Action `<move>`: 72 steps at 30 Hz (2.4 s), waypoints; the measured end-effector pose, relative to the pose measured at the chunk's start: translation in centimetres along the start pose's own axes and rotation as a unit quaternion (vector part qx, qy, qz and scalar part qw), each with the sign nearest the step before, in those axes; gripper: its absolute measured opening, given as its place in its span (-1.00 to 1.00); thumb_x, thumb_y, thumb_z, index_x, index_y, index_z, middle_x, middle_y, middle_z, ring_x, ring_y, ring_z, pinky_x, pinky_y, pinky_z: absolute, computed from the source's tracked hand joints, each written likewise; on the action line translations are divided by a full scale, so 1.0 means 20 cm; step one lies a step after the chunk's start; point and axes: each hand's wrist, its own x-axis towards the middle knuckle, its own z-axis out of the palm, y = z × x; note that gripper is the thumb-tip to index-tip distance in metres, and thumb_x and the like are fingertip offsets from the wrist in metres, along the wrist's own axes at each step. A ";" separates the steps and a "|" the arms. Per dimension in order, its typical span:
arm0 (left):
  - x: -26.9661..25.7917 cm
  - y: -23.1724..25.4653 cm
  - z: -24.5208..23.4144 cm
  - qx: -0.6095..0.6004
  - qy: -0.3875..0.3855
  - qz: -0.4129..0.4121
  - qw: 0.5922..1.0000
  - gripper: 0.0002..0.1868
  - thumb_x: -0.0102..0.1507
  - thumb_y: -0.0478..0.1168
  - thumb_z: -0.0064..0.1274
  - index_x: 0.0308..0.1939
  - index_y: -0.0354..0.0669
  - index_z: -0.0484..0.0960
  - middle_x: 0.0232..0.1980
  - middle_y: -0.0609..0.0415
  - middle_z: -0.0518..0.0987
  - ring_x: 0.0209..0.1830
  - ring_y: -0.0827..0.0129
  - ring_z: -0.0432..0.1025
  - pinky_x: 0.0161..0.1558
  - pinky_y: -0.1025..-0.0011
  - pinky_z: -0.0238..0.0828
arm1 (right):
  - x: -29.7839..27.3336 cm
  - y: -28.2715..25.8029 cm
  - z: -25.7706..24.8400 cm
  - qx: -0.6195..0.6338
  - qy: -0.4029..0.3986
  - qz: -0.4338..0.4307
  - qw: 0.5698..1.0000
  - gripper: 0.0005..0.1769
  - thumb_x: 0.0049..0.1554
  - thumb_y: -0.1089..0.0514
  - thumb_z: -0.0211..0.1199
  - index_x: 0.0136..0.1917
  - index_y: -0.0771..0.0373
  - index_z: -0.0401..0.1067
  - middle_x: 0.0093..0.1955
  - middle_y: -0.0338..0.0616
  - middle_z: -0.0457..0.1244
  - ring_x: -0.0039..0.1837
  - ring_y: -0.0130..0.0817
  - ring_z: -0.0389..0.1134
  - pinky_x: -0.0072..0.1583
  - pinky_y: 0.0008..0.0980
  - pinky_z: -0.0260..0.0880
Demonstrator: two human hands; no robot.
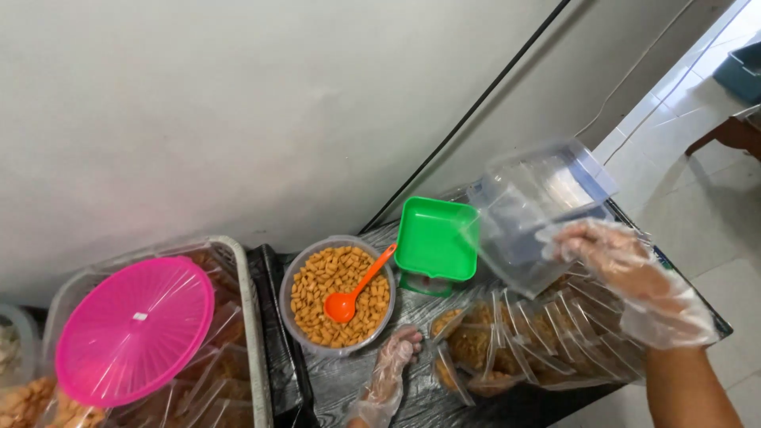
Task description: Packaging small snack items into individual plastic bags using a scoop.
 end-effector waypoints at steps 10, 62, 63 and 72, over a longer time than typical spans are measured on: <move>0.03 0.01 -0.02 -0.730 -0.589 -0.078 0.338 -0.30 0.55 0.30 -0.49 0.62 -0.02 0.06 0.63 -0.17 -0.14 0.62 0.01 -0.31 0.55 -0.03 -0.42 | -0.31 -0.24 1.10 0.248 -0.128 0.240 0.930 -0.79 0.18 0.17 0.16 -0.07 0.37 0.50 -0.24 -0.04 0.37 -0.22 -0.27 0.38 -0.14 -0.32 0.38; -0.13 -0.48 -0.21 -0.548 -0.762 -0.151 0.311 0.01 0.28 -0.08 0.14 0.66 -0.07 -0.16 0.68 -0.16 -0.07 0.64 0.01 -0.04 0.54 -0.14 0.03 | -0.30 -0.63 1.45 -0.180 -0.231 0.051 0.955 -0.69 0.28 -0.14 0.00 0.08 -0.01 0.47 0.00 -0.35 0.40 0.02 -0.36 0.42 0.12 -0.29 0.39; -0.25 -0.28 -0.14 -0.549 -0.761 -0.150 0.311 0.01 0.28 -0.08 0.14 0.66 -0.07 -0.16 0.68 -0.16 -0.07 0.64 0.01 -0.04 0.54 -0.14 0.03 | -0.29 -0.63 1.44 -0.180 -0.232 0.051 0.955 -0.69 0.28 -0.14 0.00 0.08 -0.01 0.47 0.00 -0.35 0.40 0.02 -0.36 0.42 0.12 -0.29 0.39; -0.47 -0.22 -0.42 -0.204 -0.430 0.078 0.876 0.09 0.20 -0.51 0.12 0.70 0.01 -0.12 0.36 -0.20 0.29 0.00 0.30 0.46 -0.02 0.46 0.62 | -0.24 -0.68 1.39 -0.212 -0.328 0.081 0.917 -0.68 0.16 -0.18 0.15 0.07 -0.02 0.43 0.05 -0.31 0.28 0.08 -0.34 0.30 0.13 -0.29 0.34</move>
